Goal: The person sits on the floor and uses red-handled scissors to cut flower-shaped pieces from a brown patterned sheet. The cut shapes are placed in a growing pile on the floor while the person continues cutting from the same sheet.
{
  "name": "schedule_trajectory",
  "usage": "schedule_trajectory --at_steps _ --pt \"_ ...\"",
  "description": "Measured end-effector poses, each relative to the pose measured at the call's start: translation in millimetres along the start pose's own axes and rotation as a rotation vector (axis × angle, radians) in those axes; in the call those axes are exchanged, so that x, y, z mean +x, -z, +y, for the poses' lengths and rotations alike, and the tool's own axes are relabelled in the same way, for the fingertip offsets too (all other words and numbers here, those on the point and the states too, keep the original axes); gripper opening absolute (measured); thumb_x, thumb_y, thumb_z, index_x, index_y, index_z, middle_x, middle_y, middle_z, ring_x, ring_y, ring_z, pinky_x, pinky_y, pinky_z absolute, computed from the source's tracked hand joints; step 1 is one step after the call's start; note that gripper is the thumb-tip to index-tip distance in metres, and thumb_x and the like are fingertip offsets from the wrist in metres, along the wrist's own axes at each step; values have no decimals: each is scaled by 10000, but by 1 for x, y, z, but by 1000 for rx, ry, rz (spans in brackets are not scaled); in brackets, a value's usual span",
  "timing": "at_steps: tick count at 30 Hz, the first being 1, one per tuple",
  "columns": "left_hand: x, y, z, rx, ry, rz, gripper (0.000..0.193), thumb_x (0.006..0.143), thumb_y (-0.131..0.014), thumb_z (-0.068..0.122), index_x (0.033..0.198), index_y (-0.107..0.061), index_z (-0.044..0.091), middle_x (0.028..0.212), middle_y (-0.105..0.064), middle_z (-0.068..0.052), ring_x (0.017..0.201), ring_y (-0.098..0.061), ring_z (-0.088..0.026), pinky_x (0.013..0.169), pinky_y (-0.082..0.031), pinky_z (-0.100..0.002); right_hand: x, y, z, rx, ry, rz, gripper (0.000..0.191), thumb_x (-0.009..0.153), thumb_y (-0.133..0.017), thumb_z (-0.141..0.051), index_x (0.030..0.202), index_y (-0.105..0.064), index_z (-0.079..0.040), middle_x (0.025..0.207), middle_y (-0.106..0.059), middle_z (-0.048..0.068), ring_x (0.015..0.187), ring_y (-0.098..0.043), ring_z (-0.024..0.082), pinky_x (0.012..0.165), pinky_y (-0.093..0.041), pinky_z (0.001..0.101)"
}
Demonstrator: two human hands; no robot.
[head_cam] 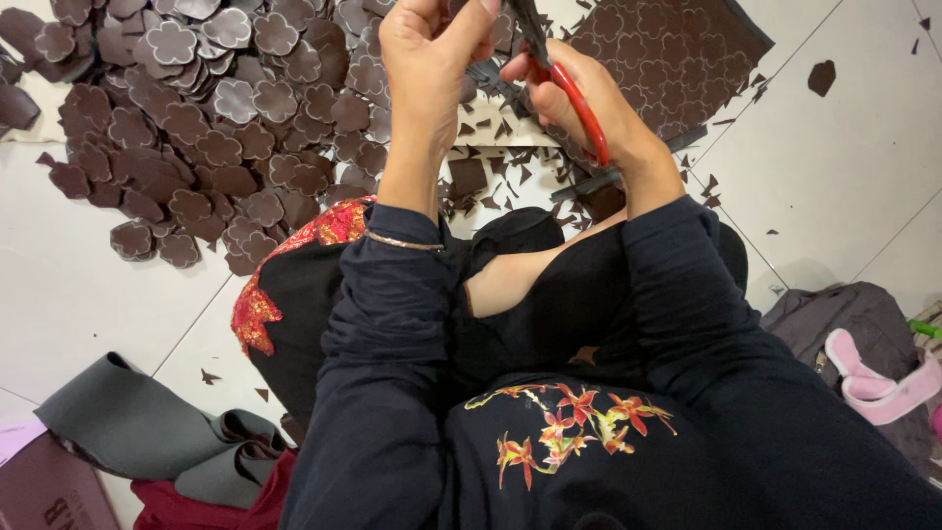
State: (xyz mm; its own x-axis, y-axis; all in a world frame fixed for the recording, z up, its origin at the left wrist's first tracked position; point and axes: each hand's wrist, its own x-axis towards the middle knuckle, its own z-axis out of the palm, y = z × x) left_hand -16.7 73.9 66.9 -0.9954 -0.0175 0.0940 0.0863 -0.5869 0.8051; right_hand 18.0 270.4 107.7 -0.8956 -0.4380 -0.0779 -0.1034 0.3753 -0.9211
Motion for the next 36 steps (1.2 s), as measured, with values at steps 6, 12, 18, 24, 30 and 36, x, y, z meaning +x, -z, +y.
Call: schedule_trajectory --at_steps 6,12,18,24,30,36 --pt "2 0 2 105 49 -13 129 925 -781 71 823 -709 40 712 -673 1 613 -574 -70 576 -440 -235 2 2 -3 -7 -20 9 957 850 -517 -923 1230 -651 -56 852 -538 -26 769 -557 89 697 -472 259" --pt "2 -1 3 153 56 10 156 919 -802 96 803 -715 37 711 -678 -1 601 -590 -63 559 -474 -233 0 3 -2 -13 24 7 963 862 -528 -937 1221 -656 -52 867 -545 -19 783 -556 96 699 -460 260" --pt "1 -2 6 133 36 33 157 932 -791 106 813 -733 23 698 -665 6 587 -586 -65 547 -464 -233 0 3 -4 -49 -3 5 974 811 -493 -964 1154 -674 -70 801 -535 -30 732 -560 90 662 -458 253" --pt "0 -5 4 155 7 22 173 944 -787 113 807 -721 29 677 -649 10 571 -558 -59 535 -425 -225 -1 0 -5 29 -48 1 947 802 -468 -973 1066 -637 -80 766 -512 -53 674 -534 52 630 -483 216" --pt "0 -7 4 160 2 30 187 950 -787 120 806 -710 29 688 -660 8 590 -576 -59 554 -450 -223 0 -5 -3 74 -50 27 931 808 -481 -949 1008 -627 -51 733 -496 -46 633 -532 48 570 -483 200" --pt "1 -8 5 153 -3 40 186 953 -783 112 814 -688 32 712 -662 10 593 -570 -54 550 -450 -221 3 -5 -2 138 -4 -27 914 855 -462 -925 1049 -629 -48 727 -504 -45 632 -526 52 593 -467 202"
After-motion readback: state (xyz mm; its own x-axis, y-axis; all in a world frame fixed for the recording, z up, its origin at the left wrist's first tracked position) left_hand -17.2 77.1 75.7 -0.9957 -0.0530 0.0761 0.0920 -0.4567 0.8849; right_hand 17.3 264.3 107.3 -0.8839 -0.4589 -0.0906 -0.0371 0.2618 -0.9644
